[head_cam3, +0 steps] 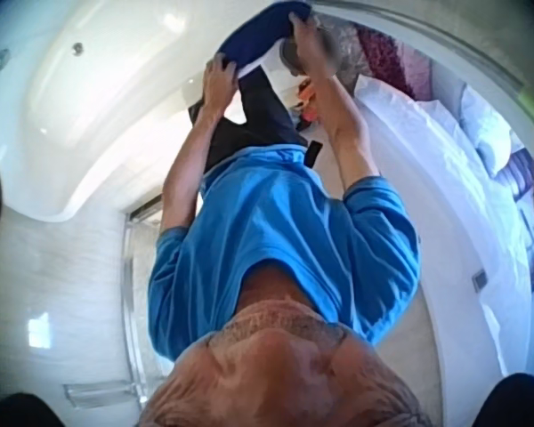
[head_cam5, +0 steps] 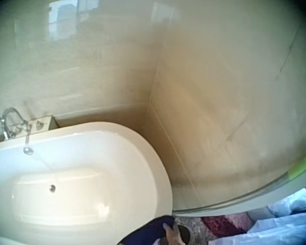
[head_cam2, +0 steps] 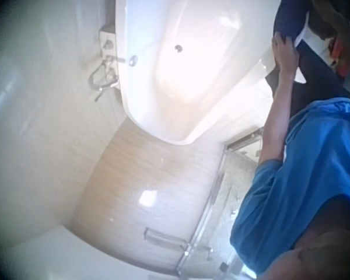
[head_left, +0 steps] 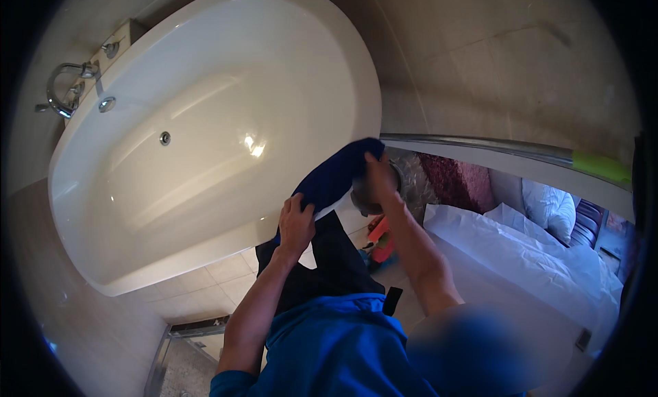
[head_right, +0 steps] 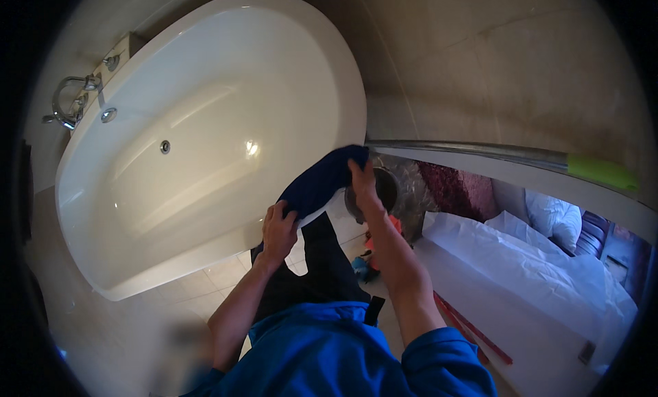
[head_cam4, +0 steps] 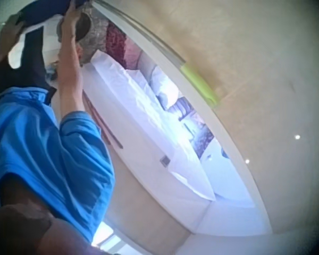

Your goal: The person wipes the metal frame of a glass shower enclosure and the exterior surface of a white bathtub using a blue cloth. The person moves from the shower threshold to the tub, wiping the surfaces in a continuous motion.

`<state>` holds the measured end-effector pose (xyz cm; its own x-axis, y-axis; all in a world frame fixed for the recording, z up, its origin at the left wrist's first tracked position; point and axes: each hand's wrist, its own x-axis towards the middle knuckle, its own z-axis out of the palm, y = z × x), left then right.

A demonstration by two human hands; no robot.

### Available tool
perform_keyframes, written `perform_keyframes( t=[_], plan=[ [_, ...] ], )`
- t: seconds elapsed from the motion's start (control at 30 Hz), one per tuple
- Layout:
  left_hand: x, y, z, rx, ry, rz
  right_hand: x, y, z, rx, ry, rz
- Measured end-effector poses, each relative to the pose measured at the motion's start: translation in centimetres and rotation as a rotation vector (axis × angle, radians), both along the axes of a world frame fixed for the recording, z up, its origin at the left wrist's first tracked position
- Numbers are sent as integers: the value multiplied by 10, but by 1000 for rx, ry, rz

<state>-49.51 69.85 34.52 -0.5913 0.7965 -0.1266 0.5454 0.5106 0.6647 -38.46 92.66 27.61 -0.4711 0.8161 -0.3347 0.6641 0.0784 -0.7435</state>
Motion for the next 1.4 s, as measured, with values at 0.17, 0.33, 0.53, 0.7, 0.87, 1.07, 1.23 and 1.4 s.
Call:
perform_keyframes(
  t=[0.17,0.33,0.53,0.7,0.87,1.07,1.23,1.4],
  plan=[
    [0,11,2,-12,14,-61,-21,14,10,-409,52,-312],
    [11,-3,10,0,38,-76,23,-32,7,-1129,74,-317],
    [13,6,3,20,34,-48,5,-20,-13,-925,155,-571],
    [10,36,2,-12,51,-54,-46,47,14,-449,153,-250],
    [10,73,-5,26,-12,-58,-75,77,6,-86,117,-92],
    [9,72,7,45,-47,-62,-47,43,7,-132,109,-63],
    [11,71,0,66,-3,-71,-23,-6,12,-207,13,-165],
    [7,84,-4,5,-15,-59,-46,36,13,-195,33,-99]
  ],
)
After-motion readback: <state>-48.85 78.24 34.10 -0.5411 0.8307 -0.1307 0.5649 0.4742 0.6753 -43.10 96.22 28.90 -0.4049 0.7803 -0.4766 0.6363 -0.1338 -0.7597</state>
